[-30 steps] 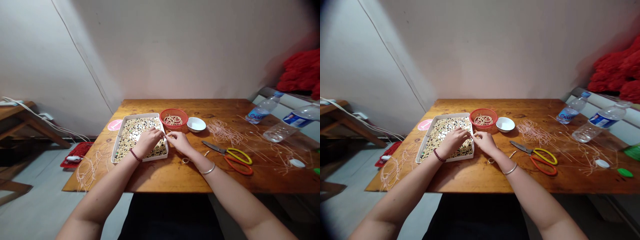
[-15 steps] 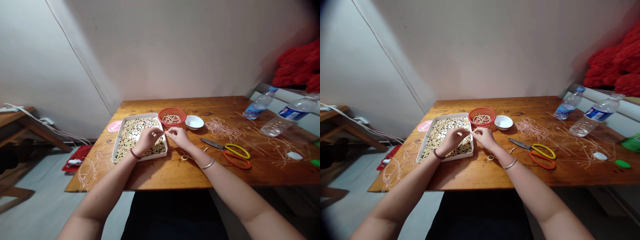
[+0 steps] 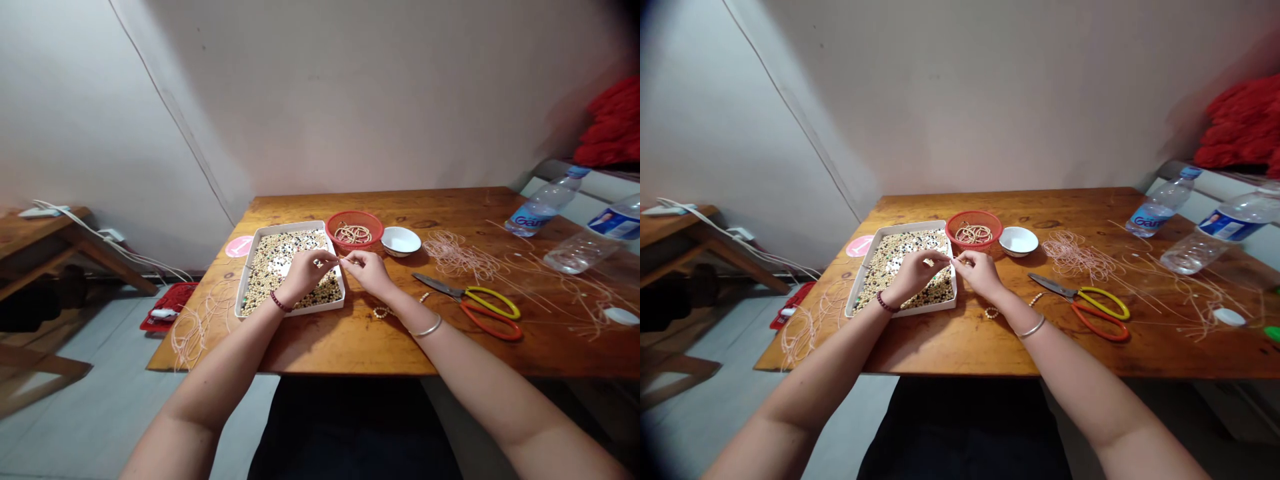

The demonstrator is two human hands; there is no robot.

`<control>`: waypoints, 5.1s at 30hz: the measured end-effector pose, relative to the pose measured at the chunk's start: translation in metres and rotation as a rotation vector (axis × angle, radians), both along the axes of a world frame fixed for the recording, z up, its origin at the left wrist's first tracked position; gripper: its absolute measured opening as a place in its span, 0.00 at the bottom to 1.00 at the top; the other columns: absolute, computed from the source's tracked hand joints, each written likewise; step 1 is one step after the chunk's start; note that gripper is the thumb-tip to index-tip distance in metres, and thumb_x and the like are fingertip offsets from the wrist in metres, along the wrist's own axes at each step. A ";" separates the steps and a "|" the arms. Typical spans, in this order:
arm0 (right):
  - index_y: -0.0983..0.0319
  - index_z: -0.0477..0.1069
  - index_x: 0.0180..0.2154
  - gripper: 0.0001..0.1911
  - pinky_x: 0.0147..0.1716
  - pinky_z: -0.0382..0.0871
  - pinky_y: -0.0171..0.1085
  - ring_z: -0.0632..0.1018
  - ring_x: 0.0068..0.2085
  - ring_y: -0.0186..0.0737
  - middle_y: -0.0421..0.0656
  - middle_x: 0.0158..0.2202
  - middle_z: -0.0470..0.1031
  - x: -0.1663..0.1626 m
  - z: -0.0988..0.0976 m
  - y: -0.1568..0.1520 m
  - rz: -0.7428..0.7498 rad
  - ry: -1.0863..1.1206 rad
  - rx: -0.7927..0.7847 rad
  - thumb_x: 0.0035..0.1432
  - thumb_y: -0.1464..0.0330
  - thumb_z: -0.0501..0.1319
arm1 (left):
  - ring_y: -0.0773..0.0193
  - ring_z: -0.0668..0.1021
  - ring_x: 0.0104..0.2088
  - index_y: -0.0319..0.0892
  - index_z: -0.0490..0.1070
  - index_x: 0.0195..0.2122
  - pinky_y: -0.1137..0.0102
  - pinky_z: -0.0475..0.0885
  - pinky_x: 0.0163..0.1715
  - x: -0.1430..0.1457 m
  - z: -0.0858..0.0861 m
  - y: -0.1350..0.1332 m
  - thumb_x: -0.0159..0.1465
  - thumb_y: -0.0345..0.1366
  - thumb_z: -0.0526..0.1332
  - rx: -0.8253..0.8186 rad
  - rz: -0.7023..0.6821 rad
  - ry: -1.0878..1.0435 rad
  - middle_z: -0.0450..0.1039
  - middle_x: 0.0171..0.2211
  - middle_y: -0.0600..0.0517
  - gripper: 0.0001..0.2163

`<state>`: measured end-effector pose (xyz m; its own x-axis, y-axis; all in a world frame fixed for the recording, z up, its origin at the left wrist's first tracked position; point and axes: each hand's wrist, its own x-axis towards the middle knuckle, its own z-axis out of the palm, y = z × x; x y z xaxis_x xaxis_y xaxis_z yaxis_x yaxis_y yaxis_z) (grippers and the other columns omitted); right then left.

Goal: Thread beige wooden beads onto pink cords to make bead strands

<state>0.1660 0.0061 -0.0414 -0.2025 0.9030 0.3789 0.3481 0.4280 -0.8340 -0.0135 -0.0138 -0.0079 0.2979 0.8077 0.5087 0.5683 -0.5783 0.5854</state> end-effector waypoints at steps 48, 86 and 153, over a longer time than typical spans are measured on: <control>0.64 0.75 0.29 0.16 0.29 0.60 0.33 0.71 0.28 0.37 0.43 0.26 0.76 -0.001 0.001 -0.001 0.102 -0.127 -0.081 0.57 0.60 0.55 | 0.65 0.76 0.34 0.43 0.70 0.35 0.70 0.68 0.36 -0.006 -0.004 0.002 0.60 0.37 0.63 0.117 -0.011 0.300 0.77 0.31 0.53 0.05; 0.63 0.67 0.30 0.17 0.19 0.46 0.32 0.55 0.18 0.29 0.32 0.16 0.55 -0.002 -0.004 0.006 0.125 0.175 -0.449 0.48 0.55 0.57 | 0.56 0.78 0.34 0.41 0.74 0.39 0.67 0.70 0.33 -0.009 -0.006 -0.008 0.61 0.41 0.59 -0.147 0.166 0.688 0.76 0.37 0.44 0.11; 0.63 0.68 0.26 0.15 0.23 0.52 0.32 0.60 0.23 0.31 0.37 0.21 0.64 -0.003 -0.005 0.004 0.121 0.096 -0.257 0.48 0.56 0.61 | 0.65 0.74 0.32 0.41 0.72 0.32 0.69 0.66 0.34 -0.006 -0.004 0.002 0.65 0.42 0.57 0.162 0.099 0.385 0.75 0.30 0.50 0.11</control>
